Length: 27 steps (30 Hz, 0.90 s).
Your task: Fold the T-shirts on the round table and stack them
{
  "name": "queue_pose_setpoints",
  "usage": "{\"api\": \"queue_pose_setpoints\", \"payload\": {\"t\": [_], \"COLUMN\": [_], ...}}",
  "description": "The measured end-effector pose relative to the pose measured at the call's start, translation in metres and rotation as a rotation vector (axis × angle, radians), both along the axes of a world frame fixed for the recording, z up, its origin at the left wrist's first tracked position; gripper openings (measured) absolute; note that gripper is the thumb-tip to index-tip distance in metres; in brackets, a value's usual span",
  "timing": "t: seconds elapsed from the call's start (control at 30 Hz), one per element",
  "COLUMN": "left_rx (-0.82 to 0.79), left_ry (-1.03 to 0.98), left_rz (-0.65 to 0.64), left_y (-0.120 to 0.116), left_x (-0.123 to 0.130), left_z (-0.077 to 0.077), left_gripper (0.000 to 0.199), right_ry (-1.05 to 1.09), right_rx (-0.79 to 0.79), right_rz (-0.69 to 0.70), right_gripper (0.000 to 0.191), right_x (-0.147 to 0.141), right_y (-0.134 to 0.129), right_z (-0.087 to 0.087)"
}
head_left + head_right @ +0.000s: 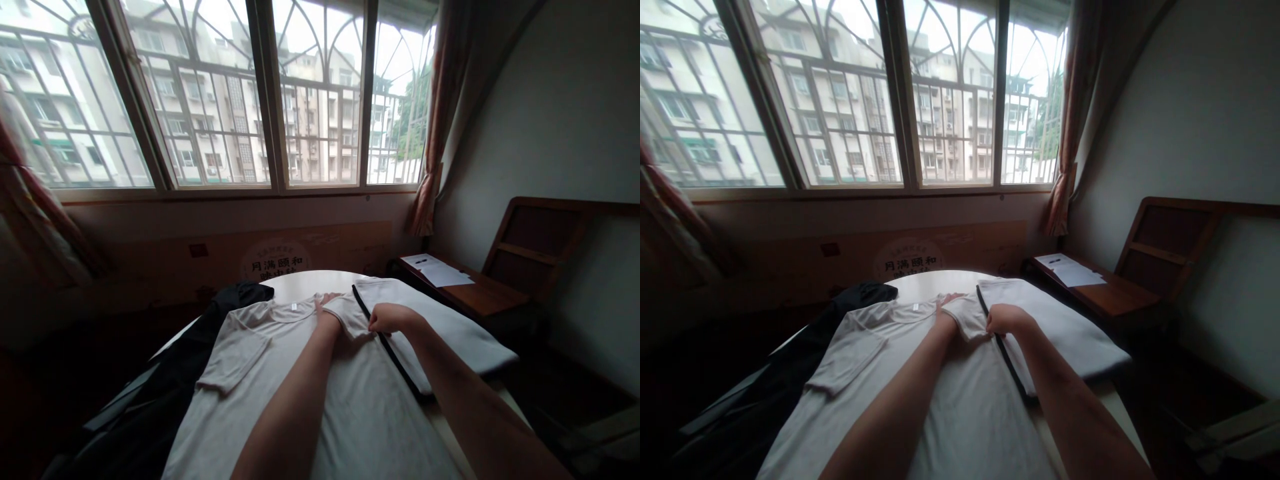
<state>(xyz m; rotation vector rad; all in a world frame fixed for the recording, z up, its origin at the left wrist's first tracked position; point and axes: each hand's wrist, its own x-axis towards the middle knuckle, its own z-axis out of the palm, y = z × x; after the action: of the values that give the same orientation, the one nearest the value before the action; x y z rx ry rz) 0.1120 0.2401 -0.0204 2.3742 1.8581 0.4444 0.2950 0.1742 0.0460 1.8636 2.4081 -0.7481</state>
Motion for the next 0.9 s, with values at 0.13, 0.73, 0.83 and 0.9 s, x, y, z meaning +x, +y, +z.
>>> {"api": "queue_pose_setpoints", "payload": {"t": [0.13, 0.73, 0.83, 0.9], "left_rx": [0.129, 0.001, -0.024, -0.031], "left_ry": [-0.067, 0.098, 0.122, 0.136], "left_rz": [0.197, -0.241, -0.238, -0.245], "left_y": [-0.005, -0.020, -0.018, -0.018], "left_x": [-0.035, 0.021, 0.021, 0.021], "left_z": [0.029, -0.003, -0.004, -0.003], "left_gripper": [0.046, 0.061, 0.064, 0.066], "right_ry": [-0.006, -0.065, -0.067, -0.037], "right_rx": [-0.002, -0.051, -0.012, -0.001], "right_rz": [-0.007, 0.018, 0.010, 0.026], "right_gripper": [0.018, 0.017, 0.019, 0.025], "right_x": [-0.002, -0.002, -0.008, -0.012], "right_y": [-0.001, -0.011, -0.016, -0.018], "right_z": [0.002, 0.021, 0.029, 0.031]}}
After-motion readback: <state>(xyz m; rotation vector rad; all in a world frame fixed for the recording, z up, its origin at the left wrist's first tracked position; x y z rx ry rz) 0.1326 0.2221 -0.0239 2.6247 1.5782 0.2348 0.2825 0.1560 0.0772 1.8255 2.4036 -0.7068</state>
